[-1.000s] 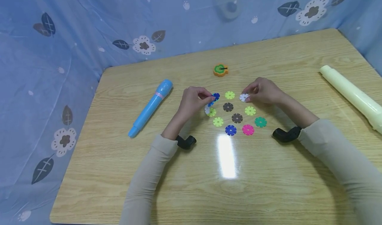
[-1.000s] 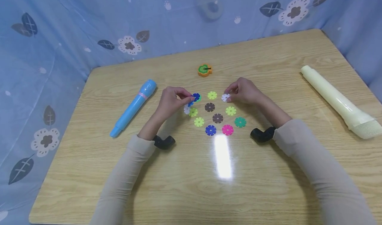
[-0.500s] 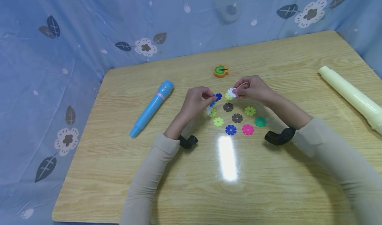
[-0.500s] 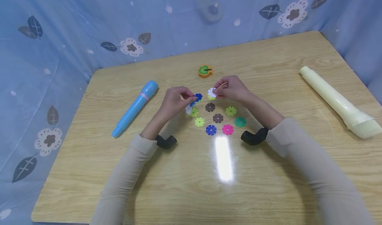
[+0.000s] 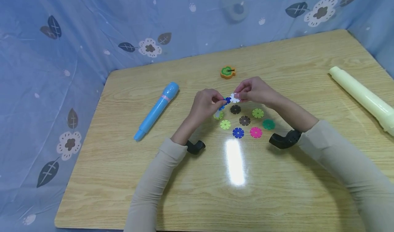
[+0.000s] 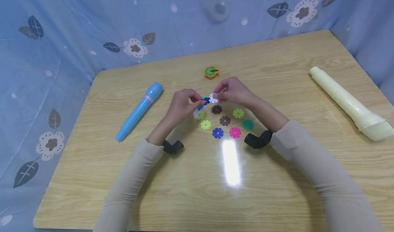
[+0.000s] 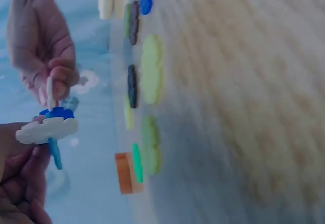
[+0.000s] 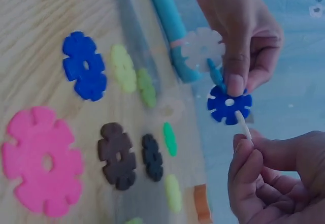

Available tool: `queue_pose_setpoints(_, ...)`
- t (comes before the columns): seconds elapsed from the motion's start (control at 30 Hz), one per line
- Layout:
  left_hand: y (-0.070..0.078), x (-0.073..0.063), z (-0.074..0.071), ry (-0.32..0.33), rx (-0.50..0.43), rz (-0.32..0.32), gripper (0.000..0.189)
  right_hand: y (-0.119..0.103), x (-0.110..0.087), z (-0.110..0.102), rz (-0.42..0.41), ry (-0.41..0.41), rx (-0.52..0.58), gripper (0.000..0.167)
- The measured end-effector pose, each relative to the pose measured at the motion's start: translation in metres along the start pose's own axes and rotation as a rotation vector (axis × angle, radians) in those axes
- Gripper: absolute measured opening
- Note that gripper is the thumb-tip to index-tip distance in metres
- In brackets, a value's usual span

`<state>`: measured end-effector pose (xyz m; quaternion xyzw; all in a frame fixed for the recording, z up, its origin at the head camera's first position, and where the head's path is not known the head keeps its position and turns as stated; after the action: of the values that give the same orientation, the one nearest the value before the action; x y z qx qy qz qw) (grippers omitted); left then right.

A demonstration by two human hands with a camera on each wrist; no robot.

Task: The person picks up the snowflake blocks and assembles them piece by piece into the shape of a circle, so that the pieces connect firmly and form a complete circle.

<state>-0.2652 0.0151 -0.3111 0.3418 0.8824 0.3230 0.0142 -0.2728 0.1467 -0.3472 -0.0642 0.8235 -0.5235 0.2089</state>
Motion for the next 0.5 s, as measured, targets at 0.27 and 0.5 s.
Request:
queue_pose_setpoints(0.27, 0.014, -0.004, 0.004, 0.009, 0.078, 0.088, 0.009, -0.002, 0.001, 0.007, -0.028, -0.052, -0.023, 0.013)
queue_pose_setpoints(0.5, -0.010, 0.000, 0.009, -0.197, -0.121, -0.112, 0.013, -0.003, 0.006, 0.011, -0.111, -0.099, -0.029, 0.013)
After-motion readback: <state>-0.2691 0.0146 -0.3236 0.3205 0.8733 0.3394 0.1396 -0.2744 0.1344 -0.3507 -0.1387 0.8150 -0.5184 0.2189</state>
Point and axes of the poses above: each hand's wrist, its own x-axis towards the middle knuckle, its own z-axis out of the palm, y = z × x, the point moved 9 cm from there along x, towards the middle knuckle, and after that the axes turned 6 degrees about -y, right-handed, at the moved point
